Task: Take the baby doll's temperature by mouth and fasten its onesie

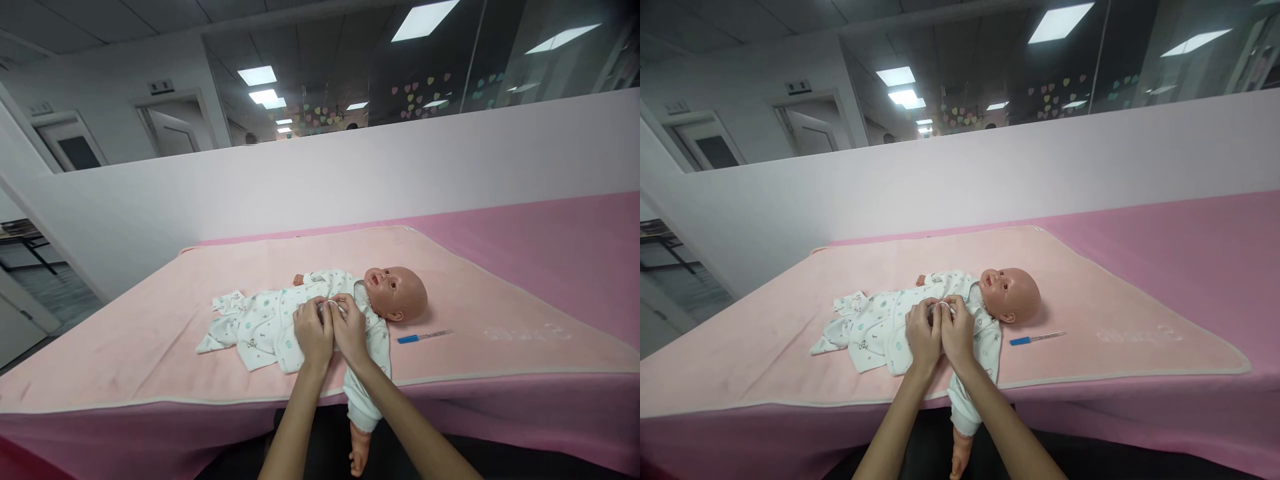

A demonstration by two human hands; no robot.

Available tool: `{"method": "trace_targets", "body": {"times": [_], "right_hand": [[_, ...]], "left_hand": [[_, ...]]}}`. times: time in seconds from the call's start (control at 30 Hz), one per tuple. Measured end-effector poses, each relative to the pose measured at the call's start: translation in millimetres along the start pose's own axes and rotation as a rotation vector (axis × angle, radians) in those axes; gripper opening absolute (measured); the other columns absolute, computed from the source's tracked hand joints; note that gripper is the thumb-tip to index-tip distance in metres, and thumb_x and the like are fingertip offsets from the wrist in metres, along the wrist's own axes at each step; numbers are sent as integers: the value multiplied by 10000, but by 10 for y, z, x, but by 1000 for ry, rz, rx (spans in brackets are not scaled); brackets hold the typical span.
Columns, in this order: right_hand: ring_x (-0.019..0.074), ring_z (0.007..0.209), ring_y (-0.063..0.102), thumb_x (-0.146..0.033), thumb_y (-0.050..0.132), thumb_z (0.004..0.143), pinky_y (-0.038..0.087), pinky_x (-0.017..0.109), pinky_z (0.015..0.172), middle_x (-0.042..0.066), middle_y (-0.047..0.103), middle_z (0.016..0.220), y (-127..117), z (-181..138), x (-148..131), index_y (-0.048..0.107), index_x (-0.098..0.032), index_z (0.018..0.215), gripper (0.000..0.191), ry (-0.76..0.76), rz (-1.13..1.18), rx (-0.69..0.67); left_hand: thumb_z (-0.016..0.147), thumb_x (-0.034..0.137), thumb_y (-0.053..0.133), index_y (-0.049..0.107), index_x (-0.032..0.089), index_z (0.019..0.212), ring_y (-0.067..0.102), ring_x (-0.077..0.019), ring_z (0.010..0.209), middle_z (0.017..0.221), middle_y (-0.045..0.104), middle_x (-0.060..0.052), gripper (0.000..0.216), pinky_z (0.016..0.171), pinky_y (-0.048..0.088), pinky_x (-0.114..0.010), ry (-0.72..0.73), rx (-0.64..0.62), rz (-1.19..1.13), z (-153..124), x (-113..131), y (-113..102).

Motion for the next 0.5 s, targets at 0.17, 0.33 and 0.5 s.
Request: {"method": "trace_targets", "body": {"times": [0.17,0.33,0.5], "right_hand": [[137,597,568,-356,476,802,453,244,567,18,611,691,-4,2,-3,532,-184,833,184,12,12,1],[135,577,548,-359,461,809,440,247,563,12,606,693,8,1,0,531,-190,844,186,0,8,-13],[139,596,539,-335,434,825,439,251,585,1,580,685,24,-9,-1,515,-201,835,157,-37,-20,-18]], "left_hand": [[869,288,409,579,200,915,540,-183,837,879,639,-31,196,784,360,-337,14,-15,17,1,6,1],[873,280,395,577,205,917,536,-189,847,895,635,-34,202,786,359,-346,12,-47,22,2,35,-7],[866,262,401,575,205,916,539,-181,833,893,633,-33,189,780,368,-341,10,-27,21,-4,47,-24]]}}
Point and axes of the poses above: each hand's wrist, its own z-axis towards the middle knuckle, its own y-axis out of the palm, x = y × z, the point moved 7 cm from there along z, towards the middle knuckle
